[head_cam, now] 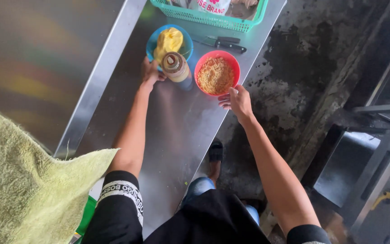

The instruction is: The person moves various condiment bottles, bowls of ingredients, and a basket of packaged items between two stainless steel counters in a commercial kitchen. They pick up and place down squeeze bottles, small bowls, and a green basket, rearranging them across the workspace.

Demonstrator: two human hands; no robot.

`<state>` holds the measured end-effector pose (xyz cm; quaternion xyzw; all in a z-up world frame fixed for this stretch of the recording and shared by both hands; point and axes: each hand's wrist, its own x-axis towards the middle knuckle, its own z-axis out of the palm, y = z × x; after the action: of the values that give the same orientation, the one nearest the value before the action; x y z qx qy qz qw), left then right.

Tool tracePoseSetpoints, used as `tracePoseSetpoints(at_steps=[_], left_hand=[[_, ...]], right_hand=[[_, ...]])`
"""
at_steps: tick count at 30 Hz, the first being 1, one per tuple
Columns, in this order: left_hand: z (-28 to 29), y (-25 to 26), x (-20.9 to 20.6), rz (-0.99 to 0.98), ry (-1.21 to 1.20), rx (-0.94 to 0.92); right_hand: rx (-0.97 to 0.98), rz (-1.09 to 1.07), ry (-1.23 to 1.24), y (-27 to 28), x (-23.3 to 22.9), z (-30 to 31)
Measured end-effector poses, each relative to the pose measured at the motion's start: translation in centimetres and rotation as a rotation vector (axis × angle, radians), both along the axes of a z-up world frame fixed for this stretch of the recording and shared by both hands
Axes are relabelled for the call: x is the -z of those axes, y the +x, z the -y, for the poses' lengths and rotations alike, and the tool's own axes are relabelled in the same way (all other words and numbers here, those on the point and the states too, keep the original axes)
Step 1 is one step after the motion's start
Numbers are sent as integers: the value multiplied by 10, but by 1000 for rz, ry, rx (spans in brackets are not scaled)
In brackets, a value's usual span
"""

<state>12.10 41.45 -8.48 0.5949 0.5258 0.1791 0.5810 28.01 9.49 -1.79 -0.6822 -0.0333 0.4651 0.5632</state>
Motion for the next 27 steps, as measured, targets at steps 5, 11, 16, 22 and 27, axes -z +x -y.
tracePoseSetpoints(at_steps=[5, 11, 16, 22, 27], left_hand=[[-19, -61, 46, -109, -73, -137], [52, -186, 35, -104, -45, -226], [130, -266, 38, -86, -14, -276], [247, -320, 34, 24, -7, -116], [371, -298, -8, 100, -5, 135]], right_hand=[[-15, 69, -44, -1, -15, 3], [50, 63, -36, -31, -15, 59], [159, 25, 4, -98, 10, 179], [400, -92, -144, -213, 89, 409], [649, -174, -399, -318, 139, 588]])
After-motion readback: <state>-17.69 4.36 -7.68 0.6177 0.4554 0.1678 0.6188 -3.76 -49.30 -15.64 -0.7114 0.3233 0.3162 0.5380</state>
